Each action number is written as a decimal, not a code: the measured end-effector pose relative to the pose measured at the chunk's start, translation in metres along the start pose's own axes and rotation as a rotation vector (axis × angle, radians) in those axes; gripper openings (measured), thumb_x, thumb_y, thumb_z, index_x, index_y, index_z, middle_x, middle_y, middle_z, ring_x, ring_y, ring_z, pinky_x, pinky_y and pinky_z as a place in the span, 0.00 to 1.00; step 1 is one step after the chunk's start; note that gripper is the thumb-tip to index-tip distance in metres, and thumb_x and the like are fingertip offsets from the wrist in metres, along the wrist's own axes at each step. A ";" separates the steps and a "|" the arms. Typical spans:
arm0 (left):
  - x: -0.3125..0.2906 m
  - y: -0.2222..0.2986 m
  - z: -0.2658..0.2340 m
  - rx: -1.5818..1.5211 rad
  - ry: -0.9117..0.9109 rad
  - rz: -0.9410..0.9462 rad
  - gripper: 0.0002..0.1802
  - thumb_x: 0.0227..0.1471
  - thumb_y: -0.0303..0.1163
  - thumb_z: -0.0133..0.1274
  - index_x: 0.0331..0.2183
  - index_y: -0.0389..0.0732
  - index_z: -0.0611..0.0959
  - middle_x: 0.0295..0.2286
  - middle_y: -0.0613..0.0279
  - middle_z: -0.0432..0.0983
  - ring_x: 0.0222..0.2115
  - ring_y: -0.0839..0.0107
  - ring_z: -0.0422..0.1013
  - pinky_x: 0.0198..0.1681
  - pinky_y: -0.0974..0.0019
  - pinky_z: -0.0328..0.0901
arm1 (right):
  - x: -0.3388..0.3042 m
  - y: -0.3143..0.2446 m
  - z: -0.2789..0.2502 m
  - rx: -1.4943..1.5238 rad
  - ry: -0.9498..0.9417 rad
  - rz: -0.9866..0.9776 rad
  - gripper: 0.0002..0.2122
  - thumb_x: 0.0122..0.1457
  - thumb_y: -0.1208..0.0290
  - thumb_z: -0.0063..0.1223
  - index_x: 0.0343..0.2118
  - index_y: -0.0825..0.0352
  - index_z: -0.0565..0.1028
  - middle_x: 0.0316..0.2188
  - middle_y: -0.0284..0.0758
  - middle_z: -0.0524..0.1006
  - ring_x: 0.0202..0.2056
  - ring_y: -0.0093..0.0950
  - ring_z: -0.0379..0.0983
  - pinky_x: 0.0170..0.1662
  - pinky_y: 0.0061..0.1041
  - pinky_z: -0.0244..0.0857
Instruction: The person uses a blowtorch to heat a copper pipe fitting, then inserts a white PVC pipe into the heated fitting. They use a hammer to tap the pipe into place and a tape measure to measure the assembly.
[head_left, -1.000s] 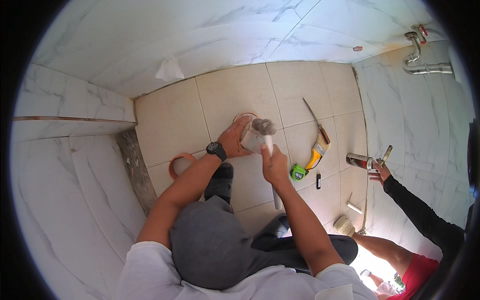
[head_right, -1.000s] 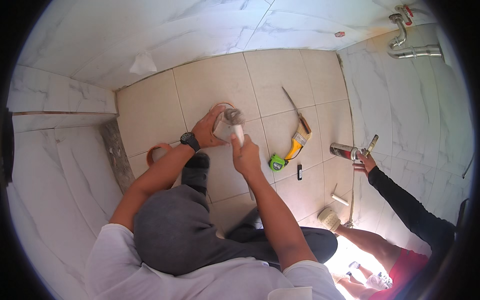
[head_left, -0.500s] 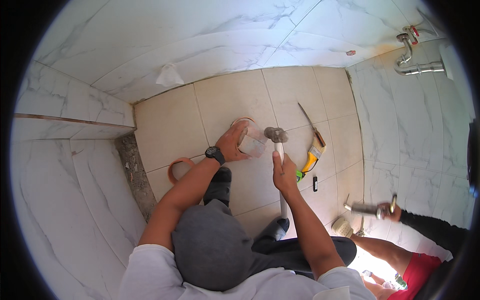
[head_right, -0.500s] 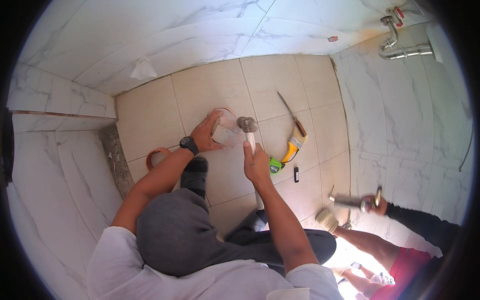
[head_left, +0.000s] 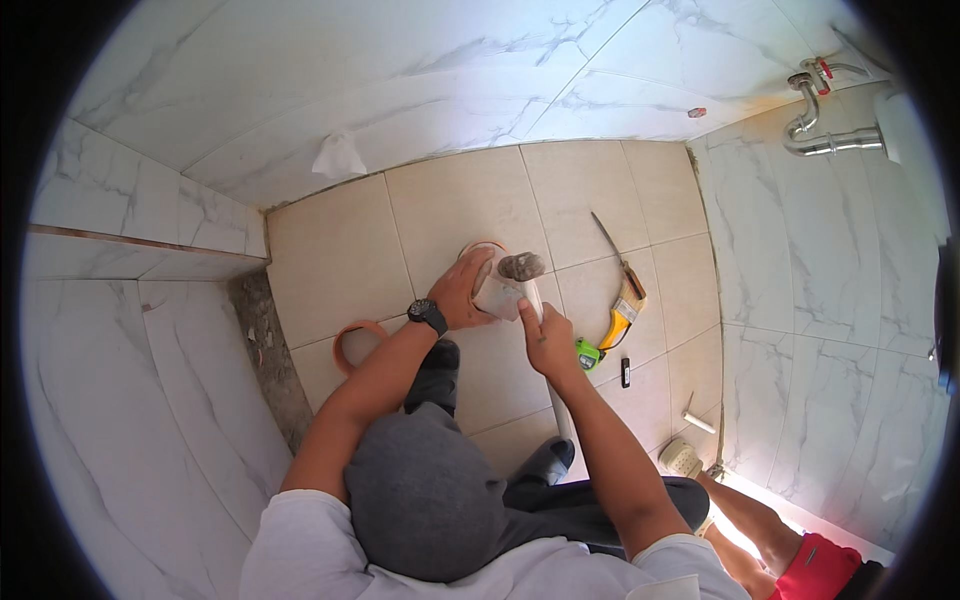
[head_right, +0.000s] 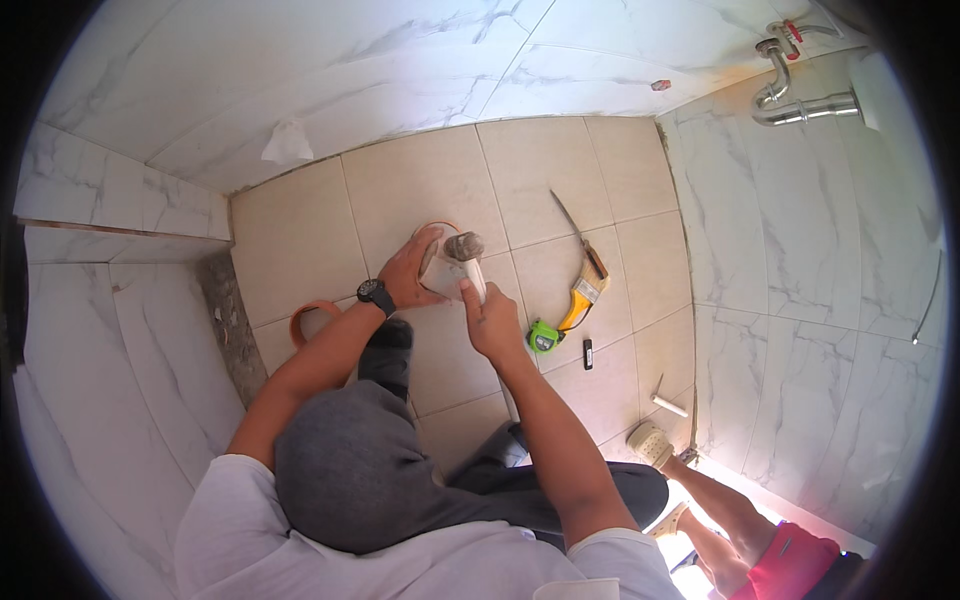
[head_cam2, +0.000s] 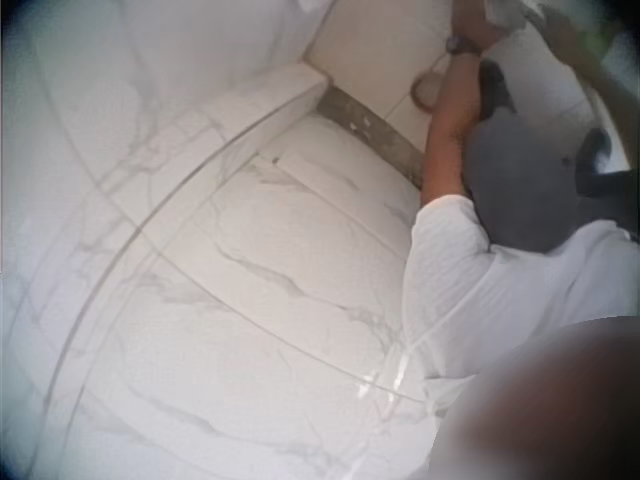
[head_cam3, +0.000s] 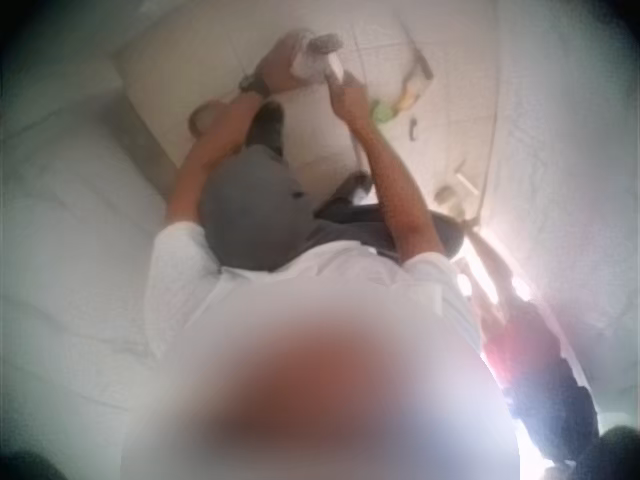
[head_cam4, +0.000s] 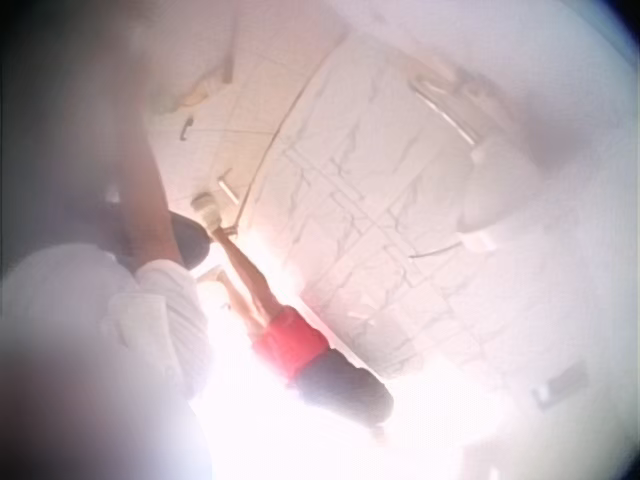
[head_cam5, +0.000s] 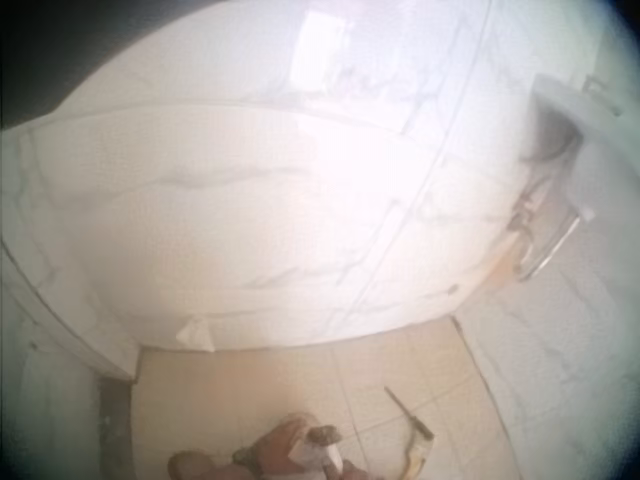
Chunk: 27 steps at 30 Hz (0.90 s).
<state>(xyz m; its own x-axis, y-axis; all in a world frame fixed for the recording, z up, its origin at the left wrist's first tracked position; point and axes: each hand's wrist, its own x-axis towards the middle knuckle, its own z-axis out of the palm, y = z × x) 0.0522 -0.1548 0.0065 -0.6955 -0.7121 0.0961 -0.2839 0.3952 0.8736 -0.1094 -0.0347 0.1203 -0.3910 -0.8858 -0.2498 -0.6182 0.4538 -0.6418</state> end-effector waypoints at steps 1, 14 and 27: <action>0.000 -0.001 0.000 0.007 0.002 -0.001 0.66 0.27 0.47 0.78 0.64 0.45 0.60 0.61 0.49 0.62 0.62 0.47 0.61 0.63 0.52 0.61 | 0.004 0.000 -0.004 0.005 0.005 0.015 0.27 0.67 0.48 0.46 0.28 0.74 0.73 0.19 0.55 0.74 0.26 0.55 0.75 0.32 0.47 0.67; -0.007 -0.006 0.012 0.016 0.088 0.024 0.68 0.29 0.49 0.77 0.65 0.39 0.55 0.63 0.42 0.55 0.66 0.45 0.51 0.69 0.44 0.45 | 0.038 0.018 -0.094 0.308 -0.168 0.214 0.12 0.61 0.64 0.57 0.38 0.69 0.74 0.19 0.31 0.74 0.17 0.22 0.70 0.20 0.24 0.64; 0.029 -0.018 0.000 -0.258 -0.047 -0.365 0.74 0.31 0.60 0.74 0.65 0.24 0.53 0.62 0.30 0.53 0.65 0.42 0.51 0.67 0.50 0.50 | 0.179 0.018 -0.050 -0.387 -0.441 0.142 0.28 0.65 0.49 0.48 0.26 0.77 0.75 0.16 0.44 0.75 0.16 0.37 0.75 0.21 0.37 0.71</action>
<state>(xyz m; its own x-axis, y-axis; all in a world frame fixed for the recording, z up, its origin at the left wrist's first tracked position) 0.0367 -0.1827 -0.0063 -0.6112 -0.7484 -0.2575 -0.3468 -0.0392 0.9371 -0.2243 -0.1800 0.1009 -0.2195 -0.7326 -0.6442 -0.8163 0.4996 -0.2900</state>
